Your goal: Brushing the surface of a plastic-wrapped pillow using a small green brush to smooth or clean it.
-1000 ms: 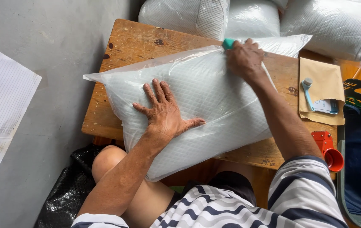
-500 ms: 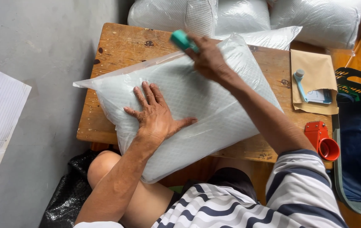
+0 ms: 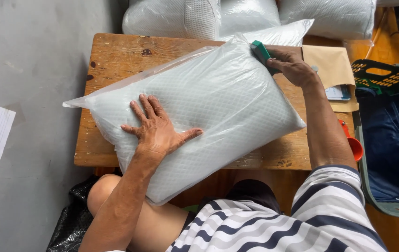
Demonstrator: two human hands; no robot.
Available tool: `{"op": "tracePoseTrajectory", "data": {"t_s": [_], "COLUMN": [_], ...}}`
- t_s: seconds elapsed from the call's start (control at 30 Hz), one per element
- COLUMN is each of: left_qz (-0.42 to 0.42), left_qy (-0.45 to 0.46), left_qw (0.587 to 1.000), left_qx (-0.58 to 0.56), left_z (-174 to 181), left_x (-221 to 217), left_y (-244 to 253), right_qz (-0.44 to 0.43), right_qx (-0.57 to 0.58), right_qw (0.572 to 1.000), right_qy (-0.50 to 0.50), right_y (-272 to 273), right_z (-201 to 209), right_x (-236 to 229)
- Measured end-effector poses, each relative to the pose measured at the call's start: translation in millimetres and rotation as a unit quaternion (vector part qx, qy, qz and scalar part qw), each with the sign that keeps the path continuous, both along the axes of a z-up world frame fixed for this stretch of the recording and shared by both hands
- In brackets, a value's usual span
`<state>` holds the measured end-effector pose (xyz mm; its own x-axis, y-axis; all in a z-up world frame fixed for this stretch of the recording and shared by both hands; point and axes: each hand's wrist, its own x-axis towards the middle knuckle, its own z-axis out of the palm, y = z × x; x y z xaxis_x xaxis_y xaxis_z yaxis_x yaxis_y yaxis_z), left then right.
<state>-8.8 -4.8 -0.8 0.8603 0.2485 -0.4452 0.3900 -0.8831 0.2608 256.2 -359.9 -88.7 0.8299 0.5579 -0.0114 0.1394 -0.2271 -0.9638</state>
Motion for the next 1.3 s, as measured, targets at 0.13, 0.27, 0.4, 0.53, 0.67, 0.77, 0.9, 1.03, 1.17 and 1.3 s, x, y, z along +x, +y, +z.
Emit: {"op": "tracePoseTrajectory", "data": {"t_s": [0.13, 0.27, 0.4, 0.53, 0.67, 0.77, 0.9, 1.03, 1.17, 1.3], "left_qz": [-0.013, -0.006, 0.001, -0.001, -0.007, -0.005, -0.002, -0.005, -0.001, 0.003], "left_qy": [0.005, 0.002, -0.004, -0.009, -0.015, -0.021, -0.017, -0.012, -0.008, -0.02], "left_qw": [1.0, 1.0, 1.0, 1.0, 1.0, 1.0, 1.0, 1.0, 1.0, 1.0], "left_qx": [0.01, 0.018, 0.009, 0.015, 0.017, 0.011, 0.007, 0.014, 0.007, -0.008], "left_z": [1.8, 3.8, 9.0, 7.6, 11.2, 12.5, 15.3, 12.1, 14.6, 19.3], "left_x": [1.8, 3.0, 4.5, 3.6, 1.5, 0.0, 1.4, 3.5, 2.0, -2.9], "left_y": [0.0, -2.8, -2.9, -2.4, -3.5, -3.0, -2.0, 0.1, -0.3, -1.2], "right_qz": [-0.045, -0.052, -0.119, -0.17, -0.361, -0.413, -0.37, -0.16, -0.005, -0.294], "right_qx": [-0.002, 0.021, 0.006, 0.032, 0.159, 0.097, 0.002, -0.01, -0.032, -0.09], "right_qw": [0.998, 0.995, 0.981, 0.98, 0.916, 0.884, 0.89, 0.928, 0.898, 0.849], "right_qy": [0.046, 0.088, 0.152, 0.102, -0.069, -0.194, -0.267, -0.335, -0.439, -0.43], "right_y": [-39.4, -84.4, -125.2, -130.2, -99.0, -41.0, 57.4, 103.1, 97.6, 40.4], "right_z": [19.1, 15.0, -0.2, -41.9, -77.8, -104.1, -86.3, -90.6, -77.8, -34.9], "right_x": [-71.2, -141.4, -213.2, -242.1, -239.7, -243.8, -299.3, -344.7, -346.1, -284.7]}}
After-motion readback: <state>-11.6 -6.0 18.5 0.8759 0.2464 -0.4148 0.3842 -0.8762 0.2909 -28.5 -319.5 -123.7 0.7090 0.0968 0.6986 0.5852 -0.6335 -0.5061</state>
